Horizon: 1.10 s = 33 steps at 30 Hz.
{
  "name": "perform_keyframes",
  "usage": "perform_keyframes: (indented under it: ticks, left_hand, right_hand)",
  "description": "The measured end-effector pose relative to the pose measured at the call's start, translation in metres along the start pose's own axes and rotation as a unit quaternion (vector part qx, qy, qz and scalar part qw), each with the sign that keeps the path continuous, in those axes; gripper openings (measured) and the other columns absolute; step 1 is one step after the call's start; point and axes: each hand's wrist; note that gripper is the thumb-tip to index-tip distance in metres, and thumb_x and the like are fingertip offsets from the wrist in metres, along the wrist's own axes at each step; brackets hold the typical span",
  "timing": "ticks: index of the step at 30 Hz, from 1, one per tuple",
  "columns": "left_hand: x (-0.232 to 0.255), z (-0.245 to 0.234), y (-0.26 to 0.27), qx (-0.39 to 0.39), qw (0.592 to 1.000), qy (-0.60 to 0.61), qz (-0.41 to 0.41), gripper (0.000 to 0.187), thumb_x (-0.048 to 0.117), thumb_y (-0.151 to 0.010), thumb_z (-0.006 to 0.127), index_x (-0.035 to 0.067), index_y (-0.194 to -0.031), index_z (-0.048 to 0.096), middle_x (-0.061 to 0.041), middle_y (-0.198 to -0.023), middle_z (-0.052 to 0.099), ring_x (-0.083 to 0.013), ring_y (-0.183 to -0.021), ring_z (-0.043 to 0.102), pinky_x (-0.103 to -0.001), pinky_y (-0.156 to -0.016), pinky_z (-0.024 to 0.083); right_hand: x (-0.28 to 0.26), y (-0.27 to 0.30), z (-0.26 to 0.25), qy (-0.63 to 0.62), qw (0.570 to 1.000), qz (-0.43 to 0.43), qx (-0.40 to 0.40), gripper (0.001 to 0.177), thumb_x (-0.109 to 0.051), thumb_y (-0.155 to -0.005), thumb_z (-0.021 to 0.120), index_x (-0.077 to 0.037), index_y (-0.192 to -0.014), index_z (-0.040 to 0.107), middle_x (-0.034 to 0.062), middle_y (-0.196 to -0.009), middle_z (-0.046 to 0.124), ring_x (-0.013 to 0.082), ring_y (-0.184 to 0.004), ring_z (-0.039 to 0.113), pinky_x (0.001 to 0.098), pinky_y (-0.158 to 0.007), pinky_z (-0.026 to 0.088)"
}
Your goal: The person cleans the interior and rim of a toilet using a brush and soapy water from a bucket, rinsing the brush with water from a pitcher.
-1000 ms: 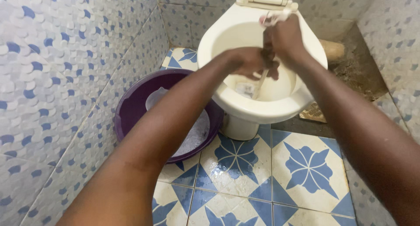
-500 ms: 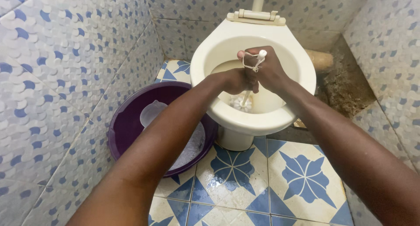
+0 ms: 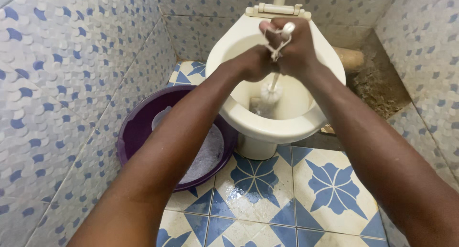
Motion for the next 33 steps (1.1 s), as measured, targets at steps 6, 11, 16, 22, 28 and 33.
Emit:
perform_keyframes:
  ticks: [6, 11, 16, 22, 28, 33]
  left_hand:
    - [-0.014, 0.033, 0.005, 0.043, 0.998, 0.039, 0.032, 0.027, 0.014, -0.104, 0.046, 0.005, -0.097, 0.071, -0.013, -0.101, 0.077, -0.0266, -0.098, 0.071, -0.039, -0.092, 0.054]
    - [-0.001, 0.016, -0.004, 0.057, 0.997, 0.003, 0.045, 0.032, 0.019, -0.104, 0.045, 0.010, -0.086, 0.071, -0.008, -0.087, 0.074, -0.0238, -0.084, 0.069, -0.041, -0.079, 0.048]
    - [0.026, -0.017, 0.000, 0.092, 0.988, -0.111, 0.062, 0.012, 0.012, -0.092, 0.058, 0.006, -0.088, 0.067, -0.013, -0.082, 0.071, -0.0293, -0.078, 0.067, -0.044, -0.074, 0.050]
    - [0.052, -0.030, 0.016, -0.011, 0.999, -0.037, 0.015, 0.013, 0.009, -0.096, 0.053, 0.005, -0.098, 0.065, -0.009, -0.088, 0.073, -0.0248, -0.077, 0.074, -0.039, -0.072, 0.057]
    - [0.028, -0.016, 0.007, 0.146, 0.971, -0.093, 0.166, 0.026, 0.004, -0.090, 0.058, 0.006, -0.115, 0.067, -0.008, -0.098, 0.075, -0.0242, -0.088, 0.071, -0.040, -0.077, 0.055]
    - [0.003, -0.009, 0.015, -0.038, 0.999, -0.020, 0.034, 0.018, 0.010, -0.097, 0.059, 0.007, -0.110, 0.070, -0.008, -0.106, 0.075, -0.0211, -0.103, 0.068, -0.035, -0.091, 0.052]
  right_hand:
    - [-0.004, 0.010, 0.001, -0.139, 0.989, 0.035, 0.044, 0.040, -0.029, -0.108, 0.066, -0.008, -0.074, 0.058, -0.0038, -0.059, 0.051, 0.0064, -0.050, 0.047, 0.0265, -0.044, 0.034]
    - [-0.005, 0.000, -0.012, -0.096, 0.993, 0.007, 0.067, 0.039, -0.028, -0.106, 0.060, -0.007, -0.073, 0.061, -0.0029, -0.057, 0.055, 0.0072, -0.044, 0.053, 0.0278, -0.035, 0.038]
    - [0.024, -0.021, -0.022, -0.325, 0.941, -0.009, 0.099, 0.032, -0.022, -0.112, 0.056, -0.009, -0.083, 0.049, 0.0001, -0.064, 0.038, 0.0142, -0.054, 0.036, 0.0344, -0.053, 0.033]
    - [0.050, -0.022, -0.056, -0.405, 0.904, 0.098, 0.096, 0.035, -0.022, -0.107, 0.042, -0.015, -0.074, 0.034, -0.0006, -0.058, 0.028, 0.0135, -0.049, 0.025, 0.0331, -0.049, 0.028]
    - [0.025, -0.007, -0.013, -0.302, 0.939, -0.040, 0.160, 0.037, -0.026, -0.109, 0.054, -0.007, -0.078, 0.048, 0.0001, -0.064, 0.038, 0.0123, -0.055, 0.034, 0.0314, -0.051, 0.026]
    - [-0.025, 0.003, 0.001, -0.146, 0.989, -0.013, 0.032, 0.045, -0.033, -0.107, 0.065, -0.008, -0.070, 0.054, -0.0015, -0.056, 0.048, 0.0095, -0.048, 0.044, 0.0296, -0.045, 0.032]
Point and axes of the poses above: each hand's wrist, its own y-axis away from the middle knuckle, its own z-axis out of the palm, x = y × z
